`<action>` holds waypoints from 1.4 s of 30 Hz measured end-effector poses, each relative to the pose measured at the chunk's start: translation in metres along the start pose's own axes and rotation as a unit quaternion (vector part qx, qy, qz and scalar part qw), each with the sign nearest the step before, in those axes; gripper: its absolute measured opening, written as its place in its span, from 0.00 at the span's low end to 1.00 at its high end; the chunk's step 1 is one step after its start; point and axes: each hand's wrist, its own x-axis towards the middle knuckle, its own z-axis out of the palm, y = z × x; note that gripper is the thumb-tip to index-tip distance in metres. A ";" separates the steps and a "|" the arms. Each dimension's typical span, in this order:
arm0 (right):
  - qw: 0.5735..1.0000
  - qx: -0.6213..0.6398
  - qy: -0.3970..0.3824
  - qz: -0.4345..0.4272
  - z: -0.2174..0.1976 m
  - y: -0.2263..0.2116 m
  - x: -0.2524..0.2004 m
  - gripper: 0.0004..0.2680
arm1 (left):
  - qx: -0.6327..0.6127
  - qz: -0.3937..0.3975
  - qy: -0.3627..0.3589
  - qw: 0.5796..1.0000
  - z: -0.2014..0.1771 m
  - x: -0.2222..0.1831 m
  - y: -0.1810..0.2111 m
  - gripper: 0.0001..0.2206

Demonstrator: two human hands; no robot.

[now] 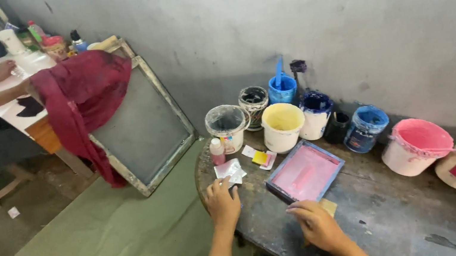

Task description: Manual screen printing of a design onto small plastic bags using pink ink and a small printing frame.

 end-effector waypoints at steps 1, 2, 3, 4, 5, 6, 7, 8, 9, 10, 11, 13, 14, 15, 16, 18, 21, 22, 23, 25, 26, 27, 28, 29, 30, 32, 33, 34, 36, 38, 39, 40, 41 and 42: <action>1.000 0.004 -0.002 -0.004 0.012 -0.008 0.013 0.09 | 0.002 -0.005 0.003 1.000 0.005 0.003 -0.007 0.19; 1.000 0.017 -0.021 -0.011 0.025 -0.015 0.025 0.11 | -0.030 0.043 0.022 0.998 0.011 0.006 -0.014 0.13; 0.999 0.031 -0.040 -0.018 0.037 -0.023 0.036 0.12 | -0.061 0.091 0.042 0.993 0.017 0.009 -0.021 0.10; 0.998 0.034 -0.042 -0.021 0.046 -0.025 0.049 0.12 | -0.059 0.088 0.044 0.993 0.019 0.008 -0.020 0.10; 0.999 0.039 -0.024 0.021 0.055 -0.028 0.062 0.13 | -0.051 0.106 0.051 0.992 0.020 0.007 -0.020 0.09; 0.997 0.044 -0.005 0.064 0.064 -0.030 0.075 0.14 | -0.043 0.126 0.058 0.989 0.022 0.007 -0.019 0.09; 0.997 0.046 -0.008 0.061 0.072 -0.027 0.089 0.14 | -0.041 0.122 0.060 0.990 0.015 0.005 -0.016 0.09; 0.994 0.054 0.003 0.096 0.080 -0.024 0.102 0.14 | -0.047 0.129 0.054 0.989 0.008 0.003 -0.013 0.07; 0.989 0.062 0.014 0.131 0.087 -0.021 0.115 0.15 | -0.052 0.136 0.049 0.988 0.002 0.000 -0.009 0.06; 0.990 0.063 0.012 0.129 0.103 -0.005 0.118 0.15 | -0.051 0.133 0.051 0.988 0.002 0.000 -0.009 0.06; 0.993 0.032 0.023 0.112 0.119 0.010 0.120 0.16 | -0.054 0.132 0.051 0.988 0.002 0.000 -0.010 0.05; 0.995 0.004 0.031 0.094 0.140 0.023 0.123 0.17 | -0.056 0.128 0.051 0.989 0.003 -0.002 -0.012 0.05; 0.994 0.006 0.005 0.107 0.143 0.021 0.125 0.08 | -0.063 0.137 0.057 0.987 0.005 -0.001 -0.013 0.05; 0.993 0.009 -0.022 0.119 0.147 0.020 0.126 0.06 | -0.071 0.146 0.063 0.985 0.006 -0.001 -0.014 0.06; 0.993 0.009 -0.022 0.119 0.145 0.015 0.128 0.06 | -0.070 0.145 0.063 0.985 0.005 -0.001 -0.013 0.06; 0.992 0.040 -0.021 0.115 0.142 0.006 0.129 0.07 | -0.087 0.111 0.040 0.989 0.002 -0.002 -0.011 0.04; 0.993 0.033 -0.018 0.116 0.136 -0.004 0.132 0.04 | -0.095 0.107 0.016 0.990 -0.008 -0.002 -0.006 0.07; 0.992 0.033 -0.019 0.118 0.142 0.003 0.129 0.04 | -0.095 0.106 0.014 0.990 -0.010 -0.002 -0.004 0.07; 0.990 -0.017 -0.023 0.135 0.147 0.010 0.126 0.03 | -0.079 0.091 -0.021 0.992 -0.013 -0.002 -0.002 0.08; 0.986 -0.068 -0.025 0.152 0.149 0.015 0.126 0.04 | -0.064 0.078 -0.056 0.993 -0.020 -0.001 0.004 0.09; 0.987 -0.045 -0.027 0.151 0.147 0.012 0.128 0.04 | -0.062 0.077 -0.057 0.993 -0.024 -0.002 0.007 0.09; 0.988 -0.021 -0.030 0.150 0.145 0.009 0.129 0.04 | -0.060 0.076 -0.058 0.994 -0.028 -0.003 0.009 0.08; 0.988 -0.020 -0.029 0.150 0.145 0.011 0.128 0.04 | -0.059 0.077 -0.058 0.994 -0.025 -0.001 0.006 0.08; 0.987 0.026 -0.031 0.156 0.146 0.012 0.127 0.04 | -0.060 0.080 -0.049 0.994 -0.021 0.000 0.002 0.09; 0.984 0.072 -0.034 0.161 0.146 0.014 0.125 0.04 | -0.062 0.083 -0.041 0.994 -0.017 0.000 0.000 0.11; 0.981 0.090 -0.046 0.165 0.137 0.005 0.122 0.04 | -0.053 0.085 -0.041 0.994 -0.014 0.001 -0.002 0.12; 0.978 0.109 -0.059 0.170 0.133 -0.001 0.119 0.04 | -0.045 0.088 -0.041 0.994 -0.013 0.001 -0.002 0.13; 0.977 0.110 -0.058 0.171 0.131 -0.006 0.116 0.04 | -0.045 0.088 -0.042 0.994 -0.009 0.002 -0.006 0.13; 0.966 0.161 -0.045 0.199 0.126 -0.015 0.110 0.03 | -0.044 0.079 -0.071 0.993 -0.001 0.007 -0.014 0.14; 0.962 0.191 -0.049 0.187 0.114 -0.026 0.104 0.04 | -0.050 0.079 -0.062 0.994 -0.007 0.007 -0.007 0.12; 0.958 0.221 -0.053 0.175 0.108 -0.032 0.100 0.05 | -0.057 0.078 -0.051 0.994 -0.011 0.007 -0.003 0.10; 0.958 0.221 -0.053 0.174 0.104 -0.033 0.093 0.05 | -0.057 0.078 -0.051 0.994 -0.007 0.008 -0.006 0.10; 0.956 0.240 -0.034 0.167 0.100 -0.034 0.085 0.06 | -0.061 0.085 -0.029 0.994 -0.004 0.009 -0.008 0.09; 0.952 0.259 -0.015 0.161 0.096 -0.034 0.076 0.07 | -0.065 0.092 -0.009 0.994 0.001 0.009 -0.009 0.10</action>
